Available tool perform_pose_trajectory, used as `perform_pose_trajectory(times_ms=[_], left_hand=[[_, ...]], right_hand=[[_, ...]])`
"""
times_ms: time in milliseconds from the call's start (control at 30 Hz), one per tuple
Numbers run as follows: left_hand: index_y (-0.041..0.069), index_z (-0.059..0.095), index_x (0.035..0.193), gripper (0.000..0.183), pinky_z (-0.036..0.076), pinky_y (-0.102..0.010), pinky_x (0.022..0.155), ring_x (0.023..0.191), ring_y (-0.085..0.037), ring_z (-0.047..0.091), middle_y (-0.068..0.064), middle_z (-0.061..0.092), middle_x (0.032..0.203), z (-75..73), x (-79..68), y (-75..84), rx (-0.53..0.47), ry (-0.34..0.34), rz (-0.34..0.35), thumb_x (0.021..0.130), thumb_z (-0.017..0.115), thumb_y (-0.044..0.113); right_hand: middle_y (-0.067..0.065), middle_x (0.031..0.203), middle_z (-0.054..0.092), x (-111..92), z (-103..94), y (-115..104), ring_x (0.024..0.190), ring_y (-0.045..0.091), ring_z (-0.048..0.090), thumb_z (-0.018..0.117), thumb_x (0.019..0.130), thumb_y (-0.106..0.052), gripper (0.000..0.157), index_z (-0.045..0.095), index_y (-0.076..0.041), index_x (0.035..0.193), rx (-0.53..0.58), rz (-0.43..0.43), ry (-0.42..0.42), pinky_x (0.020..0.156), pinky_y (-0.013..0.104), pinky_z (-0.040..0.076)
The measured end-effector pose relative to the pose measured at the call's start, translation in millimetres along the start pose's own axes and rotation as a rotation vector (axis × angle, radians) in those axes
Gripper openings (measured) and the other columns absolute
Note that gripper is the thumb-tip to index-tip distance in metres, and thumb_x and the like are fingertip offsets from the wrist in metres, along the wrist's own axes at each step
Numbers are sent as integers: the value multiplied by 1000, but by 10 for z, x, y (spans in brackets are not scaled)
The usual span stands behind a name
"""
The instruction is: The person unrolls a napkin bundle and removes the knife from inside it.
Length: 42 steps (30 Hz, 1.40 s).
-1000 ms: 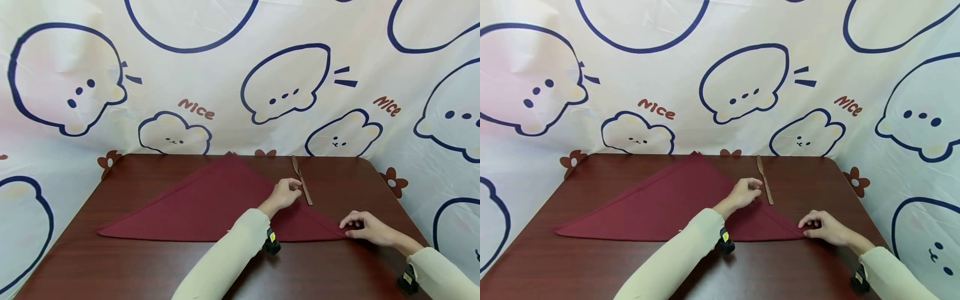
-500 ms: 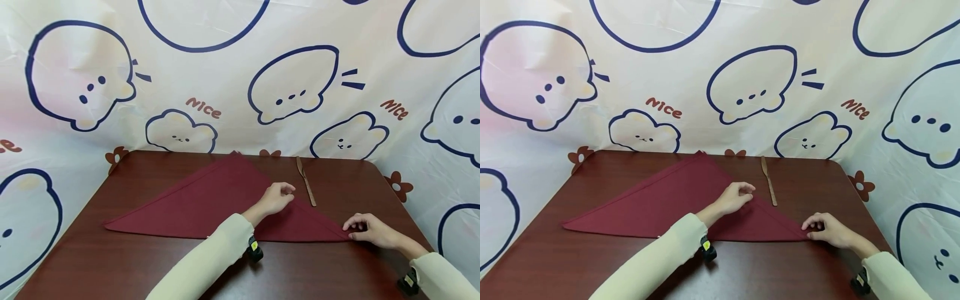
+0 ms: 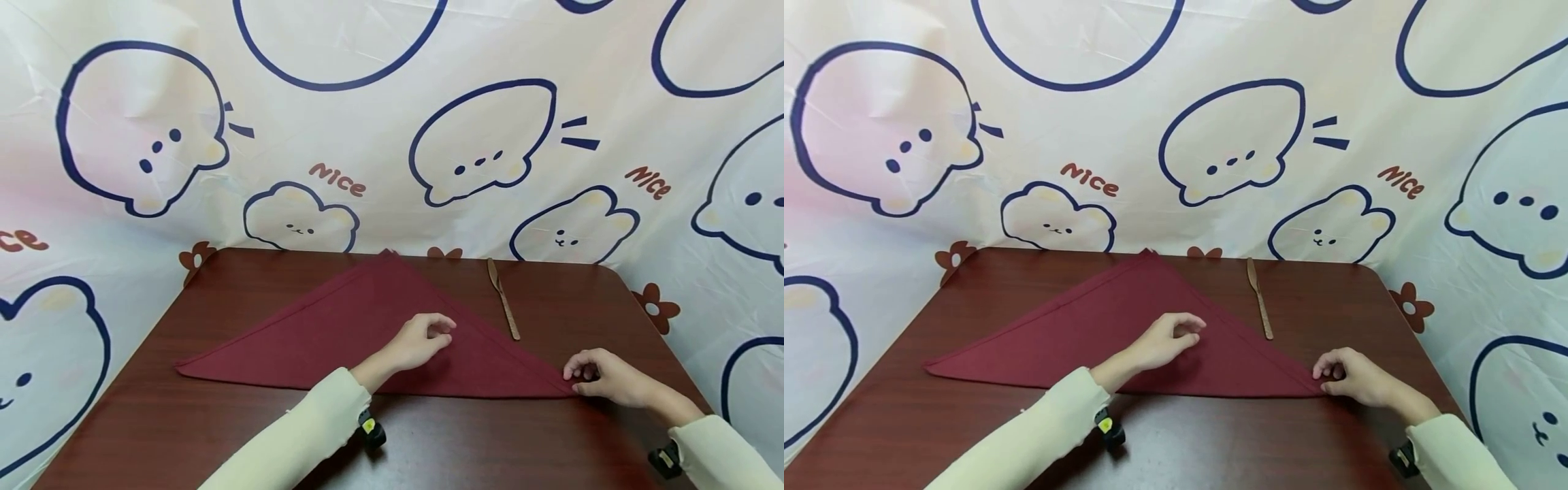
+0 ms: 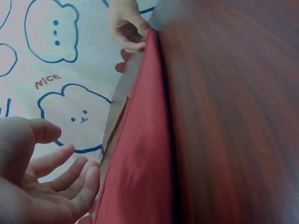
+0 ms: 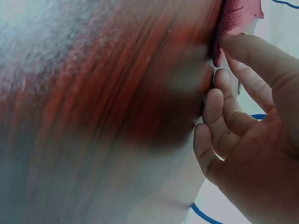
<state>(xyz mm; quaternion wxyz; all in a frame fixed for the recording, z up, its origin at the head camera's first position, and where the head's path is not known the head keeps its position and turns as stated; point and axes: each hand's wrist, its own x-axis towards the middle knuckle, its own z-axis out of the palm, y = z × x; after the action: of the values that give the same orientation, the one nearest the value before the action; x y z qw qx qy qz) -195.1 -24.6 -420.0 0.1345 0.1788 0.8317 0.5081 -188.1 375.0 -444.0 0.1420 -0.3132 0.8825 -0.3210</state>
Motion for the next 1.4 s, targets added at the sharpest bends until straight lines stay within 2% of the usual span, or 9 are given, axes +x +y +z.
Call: perform_pose_trajectory(times_ms=[167,400,633,933,1133,1400], left_hand=[[4,65,129,30,53,-40,95,116,-26,65,-15,67,130,-108,-145,-75,41,8,18,101,57,12],[1,65,127,30,54,-37,90,113,-27,67,-18,69,126,-252,-332,-205,24,42,46,100,57,11],[0,65,127,29,52,-28,83,109,-25,68,-19,68,126,-439,-484,-334,17,77,62,100,58,10],[-1,64,130,31,53,-26,88,112,-28,67,-21,67,129,-692,-651,-421,26,112,74,101,58,11],[-1,63,130,32,53,-26,90,114,-28,67,-21,66,130,-869,-748,-501,37,141,52,101,59,11],[0,65,127,30,54,-27,90,110,-24,68,-19,69,125,-1073,-952,-598,115,216,27,99,62,10]], right_hand=[[-12,85,60,-17,-16,-12,74,-3,50,74,89,-6,11,68,-14,93,-14,10,7,62,22,44],[-9,86,61,-21,-1,24,75,-2,51,73,90,-6,9,68,-13,94,13,0,8,62,22,45],[-5,87,62,-27,26,33,75,-2,50,73,90,-6,9,69,-11,95,6,29,26,61,22,44],[-2,89,64,-57,18,-39,76,-3,49,76,88,-8,12,69,-14,94,-62,78,54,64,21,45],[-7,89,63,-68,18,-43,76,0,50,77,86,-8,14,69,-17,93,-87,47,87,63,22,45],[-6,91,65,16,23,-71,76,-1,51,76,90,-17,10,71,-16,98,-76,66,80,64,22,46]])
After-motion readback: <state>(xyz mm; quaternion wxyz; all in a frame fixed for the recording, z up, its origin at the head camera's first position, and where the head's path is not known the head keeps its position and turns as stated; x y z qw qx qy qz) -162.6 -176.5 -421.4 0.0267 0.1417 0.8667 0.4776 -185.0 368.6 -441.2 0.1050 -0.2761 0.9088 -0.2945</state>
